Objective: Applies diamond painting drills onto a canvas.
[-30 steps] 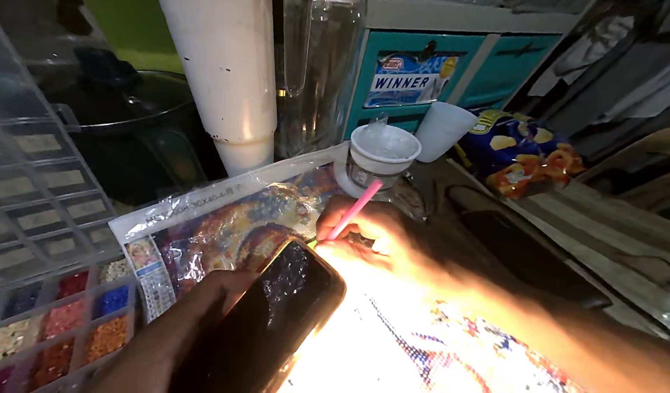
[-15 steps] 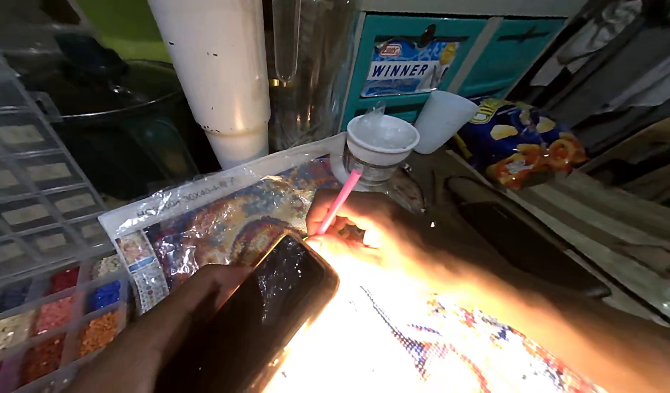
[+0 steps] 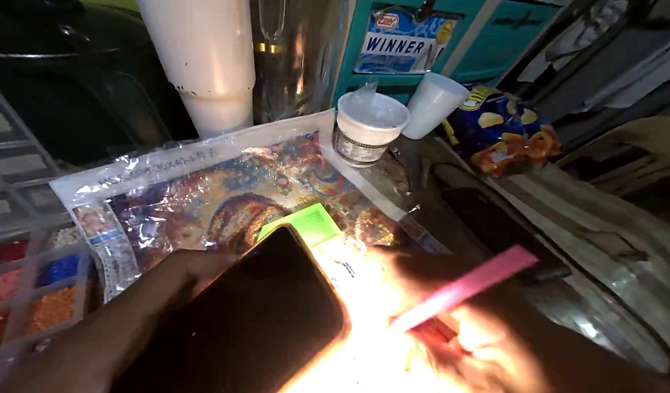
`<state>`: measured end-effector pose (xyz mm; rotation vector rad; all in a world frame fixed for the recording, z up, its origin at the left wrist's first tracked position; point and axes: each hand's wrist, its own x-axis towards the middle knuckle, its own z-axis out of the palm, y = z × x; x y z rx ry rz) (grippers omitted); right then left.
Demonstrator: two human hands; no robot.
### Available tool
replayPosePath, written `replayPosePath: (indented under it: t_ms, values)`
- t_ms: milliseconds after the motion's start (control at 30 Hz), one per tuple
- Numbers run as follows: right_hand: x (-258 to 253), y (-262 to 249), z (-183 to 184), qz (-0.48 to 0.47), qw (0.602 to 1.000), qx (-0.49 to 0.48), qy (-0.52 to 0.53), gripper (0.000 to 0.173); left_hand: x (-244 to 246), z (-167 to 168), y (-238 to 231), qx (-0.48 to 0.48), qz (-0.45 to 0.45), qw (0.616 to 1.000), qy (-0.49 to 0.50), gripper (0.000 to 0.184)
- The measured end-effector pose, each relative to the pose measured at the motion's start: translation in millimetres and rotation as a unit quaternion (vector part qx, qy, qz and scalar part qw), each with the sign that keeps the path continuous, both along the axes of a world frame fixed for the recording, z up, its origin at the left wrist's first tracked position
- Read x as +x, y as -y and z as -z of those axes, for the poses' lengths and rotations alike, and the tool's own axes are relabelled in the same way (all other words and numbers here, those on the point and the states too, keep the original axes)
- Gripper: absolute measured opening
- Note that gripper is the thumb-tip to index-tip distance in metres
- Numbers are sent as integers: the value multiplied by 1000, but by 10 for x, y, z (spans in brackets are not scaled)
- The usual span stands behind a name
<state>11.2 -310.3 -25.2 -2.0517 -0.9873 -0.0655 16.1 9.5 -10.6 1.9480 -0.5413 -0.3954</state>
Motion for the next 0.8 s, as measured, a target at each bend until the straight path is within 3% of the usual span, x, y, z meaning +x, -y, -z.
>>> replayPosePath:
  t_ms: [233,800]
  values:
    - [-26,22,122,-23,1000,15,9,16,-38,-74,33,44,6,999,-22,87]
    - [-93,53,147,-22,999,-20,21,20,-14,-82,131,-5,11,998,-60,84]
